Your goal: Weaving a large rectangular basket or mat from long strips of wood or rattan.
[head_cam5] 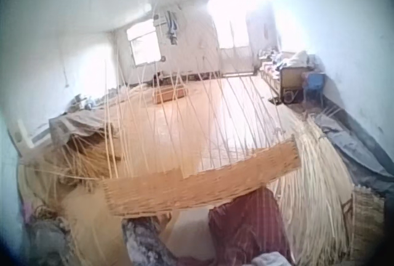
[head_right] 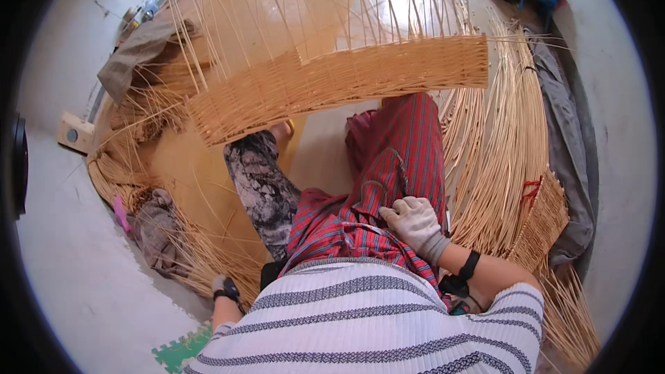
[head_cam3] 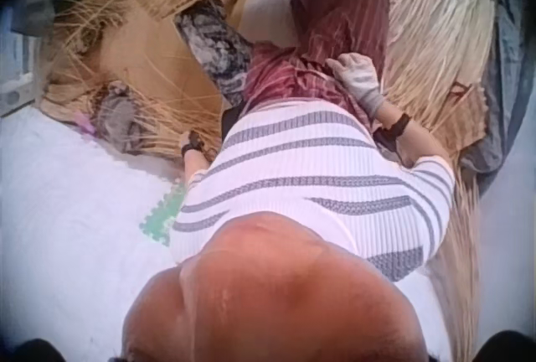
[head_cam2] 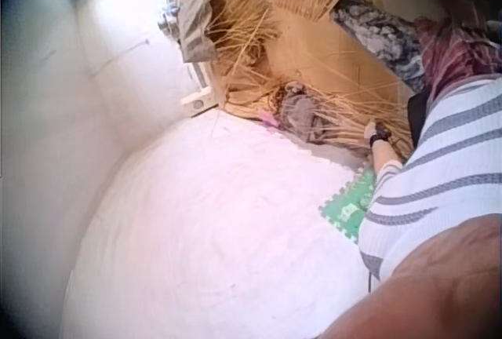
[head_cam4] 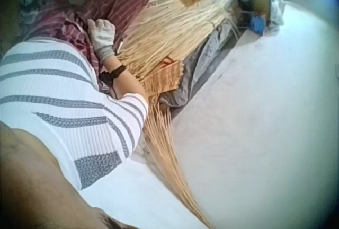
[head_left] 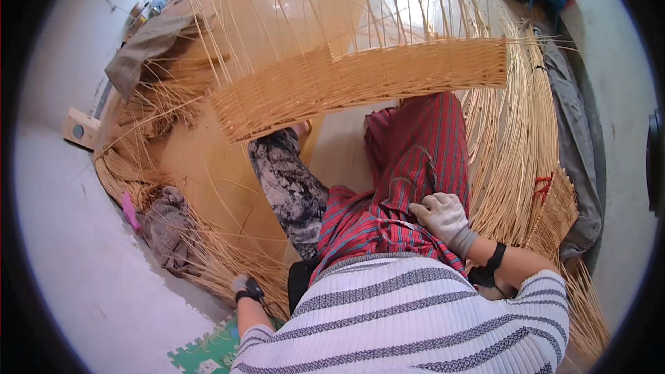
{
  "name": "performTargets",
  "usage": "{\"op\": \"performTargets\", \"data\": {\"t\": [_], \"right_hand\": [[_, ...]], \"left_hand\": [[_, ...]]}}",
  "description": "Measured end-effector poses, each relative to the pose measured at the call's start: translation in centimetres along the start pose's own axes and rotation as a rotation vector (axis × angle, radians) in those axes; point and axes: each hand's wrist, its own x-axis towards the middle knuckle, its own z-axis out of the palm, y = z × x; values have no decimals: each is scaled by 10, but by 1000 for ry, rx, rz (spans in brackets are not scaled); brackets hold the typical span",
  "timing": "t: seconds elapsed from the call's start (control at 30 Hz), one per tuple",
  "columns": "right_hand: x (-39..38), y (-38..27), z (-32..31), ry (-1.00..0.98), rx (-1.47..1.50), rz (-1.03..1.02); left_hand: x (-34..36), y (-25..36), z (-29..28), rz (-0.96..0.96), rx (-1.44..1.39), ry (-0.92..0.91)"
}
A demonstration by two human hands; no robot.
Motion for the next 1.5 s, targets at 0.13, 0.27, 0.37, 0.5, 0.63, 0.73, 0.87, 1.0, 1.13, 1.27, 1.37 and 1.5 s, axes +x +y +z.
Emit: {"op": "performTargets", "data": {"t": [0.13, 0.27, 0.37, 0.5, 0.63, 0.73, 0.87, 1.0, 1.13, 1.27, 1.37, 1.5], "right_hand": [[68, 16, -39, -72, 511, 122], [150, -9, -64, 114, 607, 24], [190, -53, -55, 112, 613, -13], [211, -76, -31, 129, 745, -25], [192, -47, 1, 209, 865, 57], [180, -21, 30, -78, 592, 5], [194, 1, 50, -400, 1062, 384], [233, 6, 53, -278, 1304, 415], [249, 2, 70, -302, 1362, 523], [241, -3, 99, -208, 1366, 611], [236, -3, 110, -188, 1322, 601], [236, 0, 108, -237, 1333, 639]], "left_hand": [[-56, 58, -8, 493, 313, -96], [-191, 221, -98, 1064, -737, -223], [-314, 304, -148, 1068, -822, -1081], [-393, 364, -163, 1042, -705, -1541], [-390, 397, -162, 1074, -328, -1425], [-377, 433, -172, 1287, -496, -1293], [-360, 493, -188, 1253, -856, -1178], [-357, 539, -172, 1482, -649, -526], [-368, 553, -144, 1695, -381, -159], [-379, 551, -130, 1611, -159, -223], [-381, 551, -129, 1579, -160, -238], [-382, 550, -129, 1578, -167, -246]]}}
